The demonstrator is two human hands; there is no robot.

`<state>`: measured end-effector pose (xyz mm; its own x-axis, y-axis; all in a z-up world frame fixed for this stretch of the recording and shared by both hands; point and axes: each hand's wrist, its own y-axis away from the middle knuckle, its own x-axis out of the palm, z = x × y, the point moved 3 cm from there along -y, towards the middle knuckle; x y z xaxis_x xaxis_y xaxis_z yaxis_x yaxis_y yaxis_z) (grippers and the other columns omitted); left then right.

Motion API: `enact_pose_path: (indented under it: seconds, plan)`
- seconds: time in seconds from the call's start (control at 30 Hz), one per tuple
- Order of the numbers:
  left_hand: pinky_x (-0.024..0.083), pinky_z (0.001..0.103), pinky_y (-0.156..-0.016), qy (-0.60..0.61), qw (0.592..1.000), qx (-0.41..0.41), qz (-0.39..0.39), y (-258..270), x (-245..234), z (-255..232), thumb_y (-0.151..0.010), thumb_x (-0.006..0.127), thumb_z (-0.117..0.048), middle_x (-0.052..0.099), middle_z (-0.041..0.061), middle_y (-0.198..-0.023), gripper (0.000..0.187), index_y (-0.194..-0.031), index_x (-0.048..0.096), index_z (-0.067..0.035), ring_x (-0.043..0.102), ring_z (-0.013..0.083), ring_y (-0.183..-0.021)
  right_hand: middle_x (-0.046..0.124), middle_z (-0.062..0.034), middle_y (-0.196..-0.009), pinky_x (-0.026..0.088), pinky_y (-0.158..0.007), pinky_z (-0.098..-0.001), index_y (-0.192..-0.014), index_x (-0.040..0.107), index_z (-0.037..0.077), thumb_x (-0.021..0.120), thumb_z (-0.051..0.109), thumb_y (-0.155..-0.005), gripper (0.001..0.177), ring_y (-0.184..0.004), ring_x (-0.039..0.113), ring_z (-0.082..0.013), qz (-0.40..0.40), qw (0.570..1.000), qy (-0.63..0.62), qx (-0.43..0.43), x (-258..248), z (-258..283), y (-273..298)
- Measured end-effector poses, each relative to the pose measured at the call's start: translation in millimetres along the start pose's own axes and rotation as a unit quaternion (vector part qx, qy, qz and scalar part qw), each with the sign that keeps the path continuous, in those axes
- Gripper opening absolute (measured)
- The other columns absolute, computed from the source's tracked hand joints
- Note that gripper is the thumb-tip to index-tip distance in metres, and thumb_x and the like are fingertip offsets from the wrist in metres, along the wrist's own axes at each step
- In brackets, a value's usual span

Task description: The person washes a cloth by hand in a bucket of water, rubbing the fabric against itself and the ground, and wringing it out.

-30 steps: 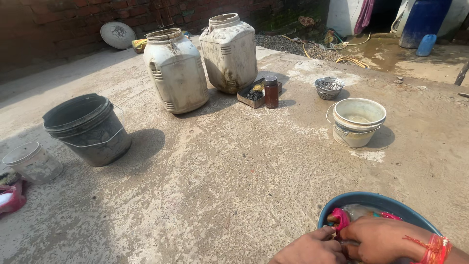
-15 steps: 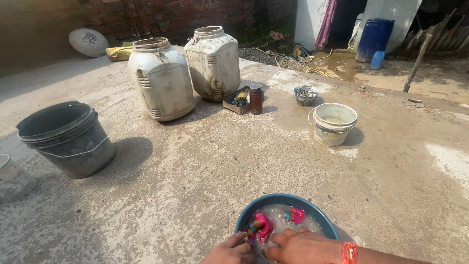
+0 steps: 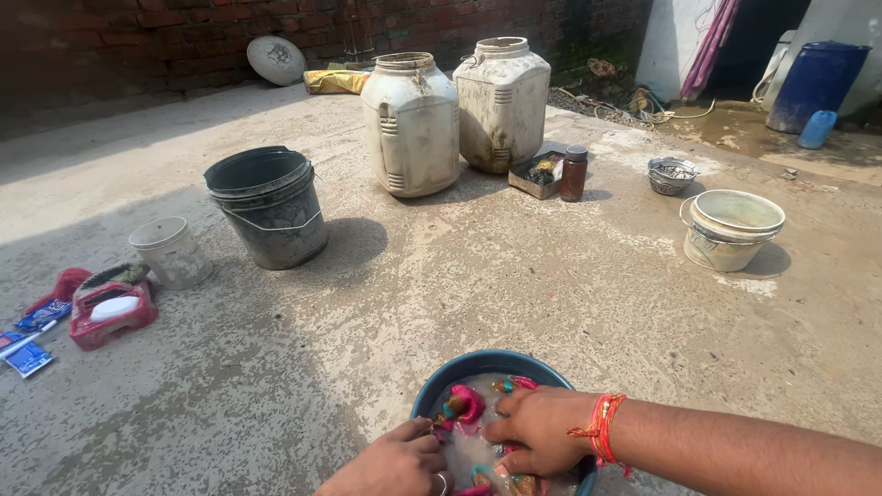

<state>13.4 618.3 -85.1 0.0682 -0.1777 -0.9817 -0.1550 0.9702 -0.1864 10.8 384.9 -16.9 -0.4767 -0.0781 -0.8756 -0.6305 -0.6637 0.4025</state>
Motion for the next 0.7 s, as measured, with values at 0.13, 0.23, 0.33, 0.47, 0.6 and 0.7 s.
enact_pose_path:
  seconds: [0.13,0.23,0.33,0.47,0.6,0.7]
  plan:
    - [0.031,0.048,-0.121,0.020,0.995,-0.054,0.083,32,-47,-11,-0.081,0.066,-0.012,0.069,0.007,-0.099,0.012,-0.091,0.073,-0.009,0.061,0.0270,-0.117,0.061,-0.0163,-0.119,0.044,-0.102,-0.0484,-0.133,0.062,0.014,0.060,0.046,-0.097,0.048,-0.120,0.057,-0.0347,-0.063,0.997,0.009,-0.043,4,25,-20]
    - [0.029,0.045,-0.124,0.018,0.989,-0.105,0.102,60,-64,-12,-0.078,0.064,-0.001,0.070,0.006,-0.102,0.017,-0.089,0.074,-0.010,0.060,0.0261,-0.122,0.064,-0.0128,-0.116,0.042,-0.101,-0.0482,-0.124,0.066,0.012,0.061,0.040,-0.096,0.040,-0.119,0.058,-0.0313,-0.112,0.991,0.045,-0.056,6,49,-33]
    - [0.028,0.045,-0.122,0.027,0.986,-0.134,0.091,84,-72,-6,-0.077,0.065,-0.001,0.071,0.005,-0.102,0.018,-0.089,0.074,-0.010,0.059,0.0258,-0.120,0.065,-0.0109,-0.112,0.042,-0.099,-0.0446,-0.123,0.067,0.012,0.064,0.038,-0.092,0.041,-0.117,0.058,-0.0288,-0.156,0.986,0.022,-0.048,0,70,-49]
    - [0.030,0.042,-0.122,0.013,0.988,-0.137,0.064,109,-77,1,-0.077,0.065,0.002,0.073,0.003,-0.100,0.022,-0.091,0.075,-0.011,0.061,0.0248,-0.117,0.067,-0.0073,-0.111,0.042,-0.098,-0.0432,-0.115,0.072,0.014,0.069,0.036,-0.084,0.038,-0.120,0.056,-0.0261,-0.189,0.981,0.035,0.001,-1,88,-71]
    - [0.032,0.039,-0.123,0.002,0.986,-0.161,0.037,105,-73,0,-0.078,0.067,0.000,0.075,0.004,-0.101,0.016,-0.085,0.075,-0.012,0.062,0.0234,-0.118,0.068,-0.0042,-0.113,0.041,-0.103,-0.0399,-0.114,0.073,0.017,0.066,0.029,-0.081,0.035,-0.123,0.056,-0.0218,-0.184,0.979,0.056,0.065,6,87,-76]
    - [0.034,0.039,-0.120,-0.017,0.967,-0.225,0.114,91,-73,-1,-0.074,0.075,-0.012,0.074,0.009,-0.105,0.013,-0.087,0.077,-0.011,0.060,0.0268,-0.121,0.068,-0.0040,-0.120,0.040,-0.104,-0.0397,-0.118,0.072,0.018,0.066,0.025,-0.079,0.040,-0.124,0.056,-0.0218,-0.185,0.979,0.058,0.071,5,83,-77]
